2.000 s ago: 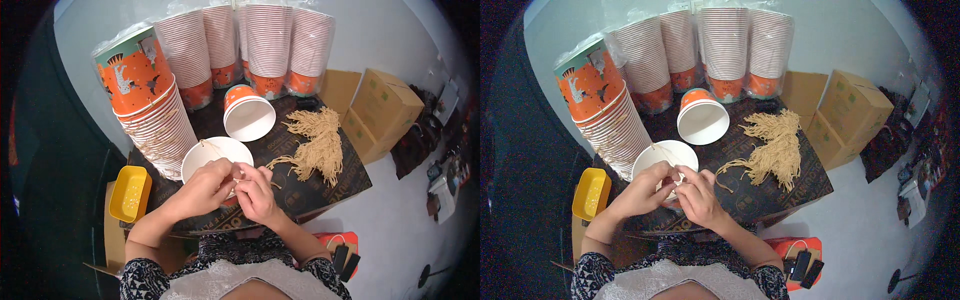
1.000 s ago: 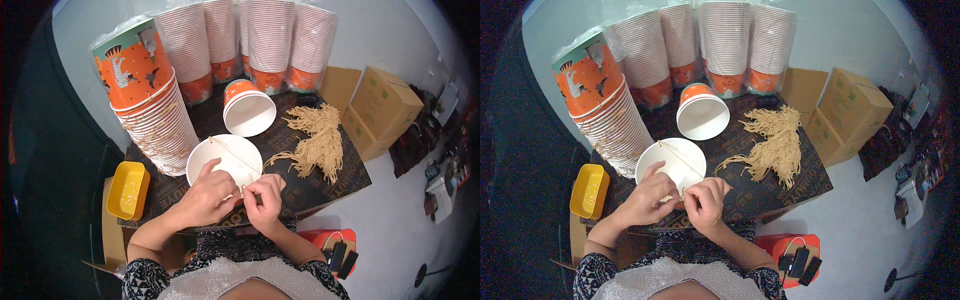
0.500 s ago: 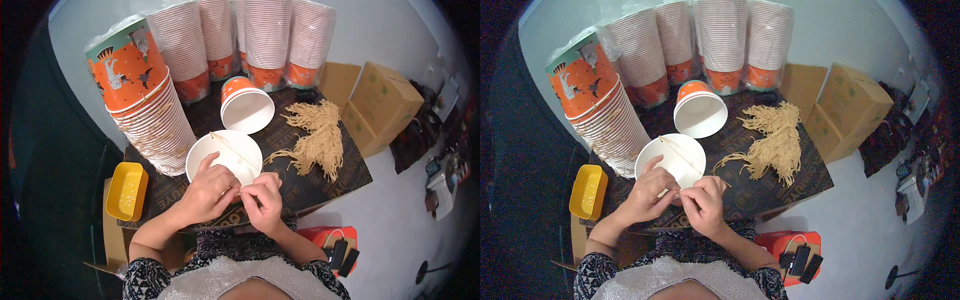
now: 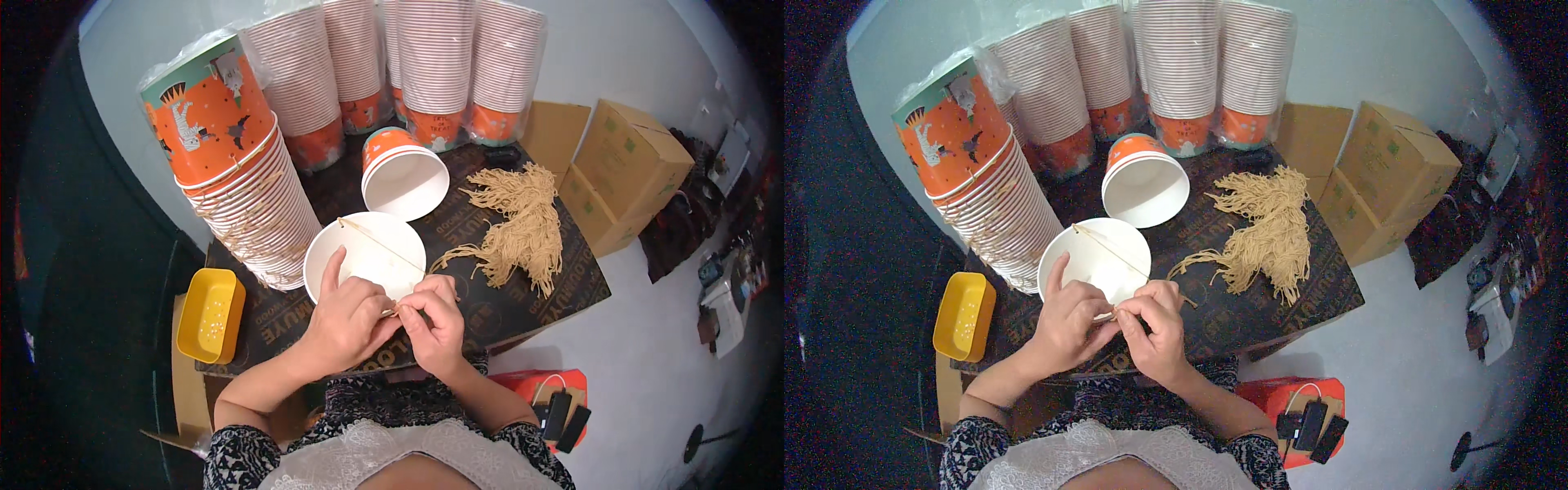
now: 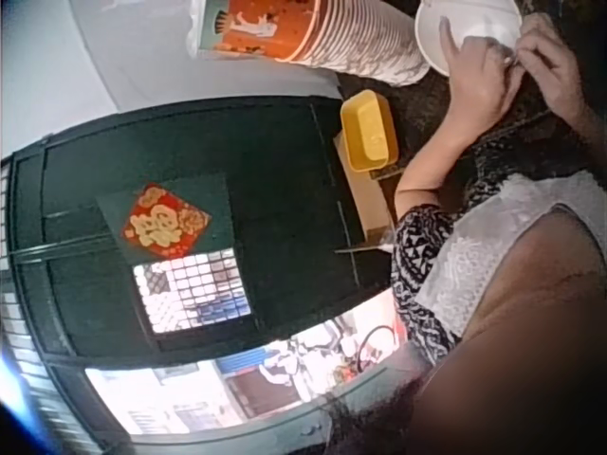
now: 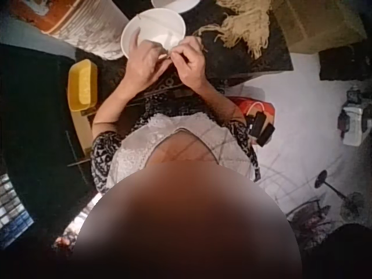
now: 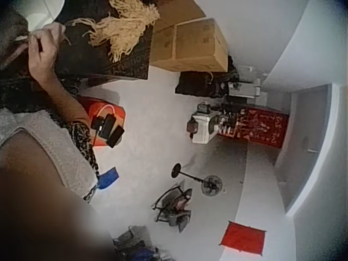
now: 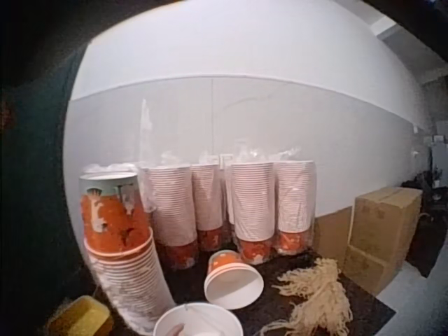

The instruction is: Attaching and tying strings to paper cups at a packaging workstation.

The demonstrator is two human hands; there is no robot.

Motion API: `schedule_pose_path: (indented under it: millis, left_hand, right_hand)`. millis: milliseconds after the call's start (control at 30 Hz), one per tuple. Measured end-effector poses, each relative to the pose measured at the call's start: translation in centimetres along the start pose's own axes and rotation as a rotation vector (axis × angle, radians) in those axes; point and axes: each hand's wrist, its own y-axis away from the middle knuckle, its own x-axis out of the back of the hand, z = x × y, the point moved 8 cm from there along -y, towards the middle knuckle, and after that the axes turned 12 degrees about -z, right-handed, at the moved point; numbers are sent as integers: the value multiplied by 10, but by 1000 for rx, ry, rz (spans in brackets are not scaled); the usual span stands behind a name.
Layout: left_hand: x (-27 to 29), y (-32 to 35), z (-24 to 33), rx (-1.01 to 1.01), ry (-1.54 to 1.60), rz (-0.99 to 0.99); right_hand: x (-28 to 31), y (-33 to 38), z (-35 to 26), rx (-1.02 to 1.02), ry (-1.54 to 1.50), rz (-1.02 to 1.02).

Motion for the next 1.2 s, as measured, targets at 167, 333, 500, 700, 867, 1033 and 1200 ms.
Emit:
schedule_pose_path:
  millis: [167, 333, 500, 700, 867, 1033, 1200]
  left_hand:
    - [-4, 6, 4, -36, -39, 30]
    - [-3, 6, 6, -52, -17, 14]
    - [-6, 13, 7, -122, 1, -26]
    - [7, 21, 0, -114, 8, 3]
    - [36, 60, -63, 610, 56, 376]
    - [3, 79, -97, 977, 405, 186]
    - [13, 103, -97, 947, 602, 519]
  right_hand:
    - [-1, -1, 0, 6, 15, -7]
    - [5, -4, 8, 71, 72, -13]
    - [9, -6, 21, 73, 137, 40]
    - [8, -7, 15, 96, 219, 42]
    - [-2, 0, 4, 143, 155, -51]
    - [-20, 8, -11, 194, 109, -136]
    - [-38, 20, -34, 293, 50, -298]
